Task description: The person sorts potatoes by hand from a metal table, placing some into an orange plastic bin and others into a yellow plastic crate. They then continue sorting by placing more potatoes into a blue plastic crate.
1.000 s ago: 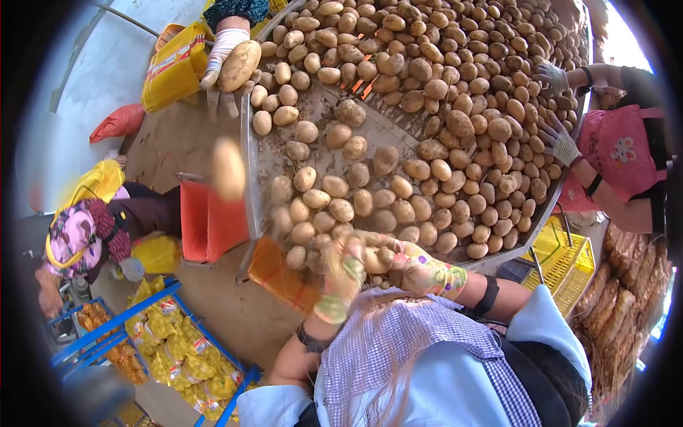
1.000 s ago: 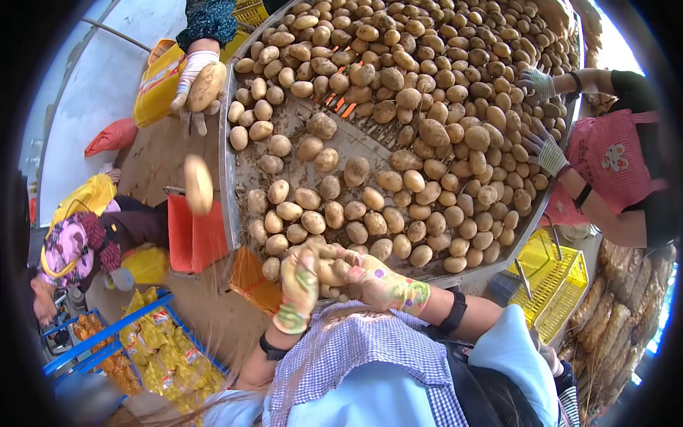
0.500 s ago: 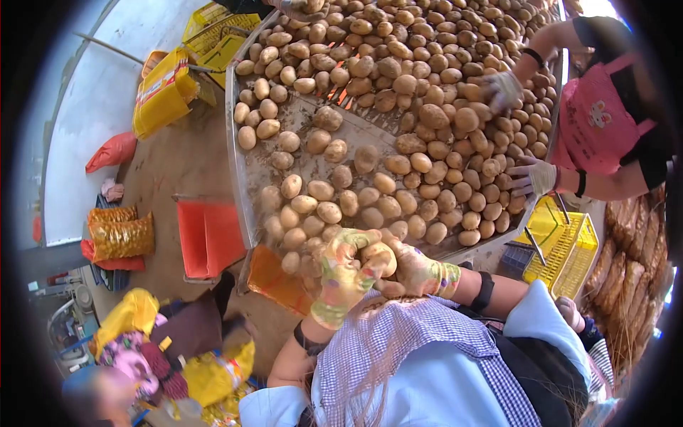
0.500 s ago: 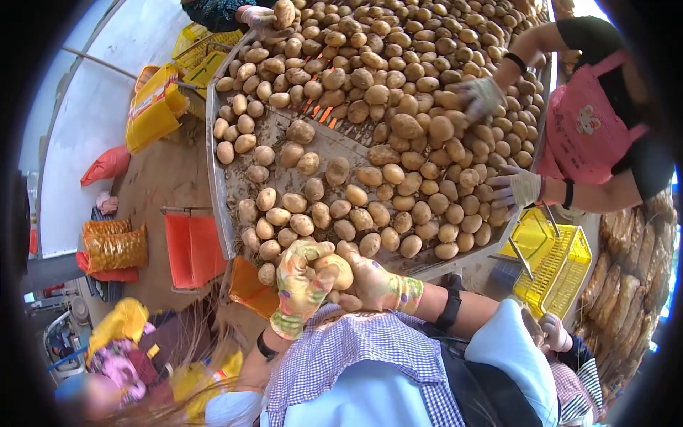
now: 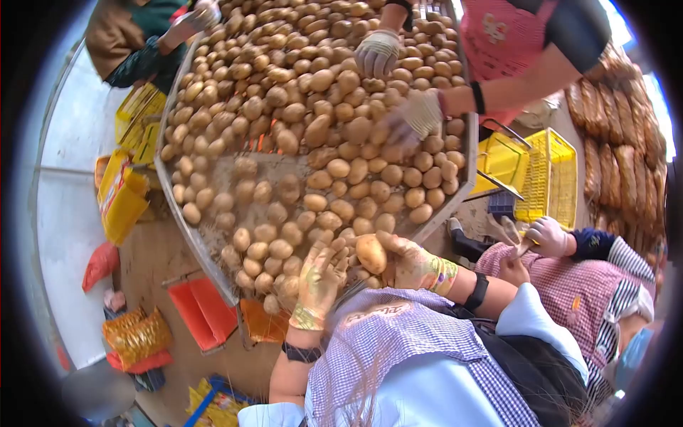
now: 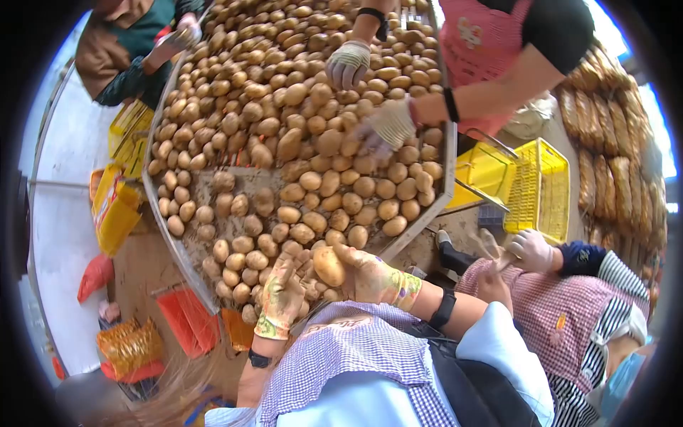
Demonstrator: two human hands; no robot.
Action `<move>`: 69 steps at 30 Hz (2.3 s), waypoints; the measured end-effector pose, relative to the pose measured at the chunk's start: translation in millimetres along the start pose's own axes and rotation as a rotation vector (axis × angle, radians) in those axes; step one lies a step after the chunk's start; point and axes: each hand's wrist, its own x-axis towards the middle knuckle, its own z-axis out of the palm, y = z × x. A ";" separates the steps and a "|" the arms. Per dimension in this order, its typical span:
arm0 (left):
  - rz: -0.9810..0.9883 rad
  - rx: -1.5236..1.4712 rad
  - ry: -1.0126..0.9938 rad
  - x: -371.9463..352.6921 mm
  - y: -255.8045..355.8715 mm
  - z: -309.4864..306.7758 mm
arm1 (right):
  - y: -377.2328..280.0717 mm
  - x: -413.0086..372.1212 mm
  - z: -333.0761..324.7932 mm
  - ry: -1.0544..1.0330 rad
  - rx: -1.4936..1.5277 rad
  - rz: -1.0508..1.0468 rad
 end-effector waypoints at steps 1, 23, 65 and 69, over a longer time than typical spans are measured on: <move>-0.023 0.000 -0.066 5.8 -2.2 -0.2 | -3.6 -5.1 -9.2 0.004 0.003 -0.037; 0.603 1.744 0.444 8.7 -22.8 -59.9 | -120.6 11.5 -107.7 0.542 -1.843 -1.282; -0.271 -0.604 0.070 17.1 17.2 -87.6 | -58.6 198.7 -46.6 -0.039 -2.593 -0.595; -0.241 -0.546 -0.024 16.8 15.8 -79.8 | -59.8 181.9 -27.0 0.177 -2.336 -0.454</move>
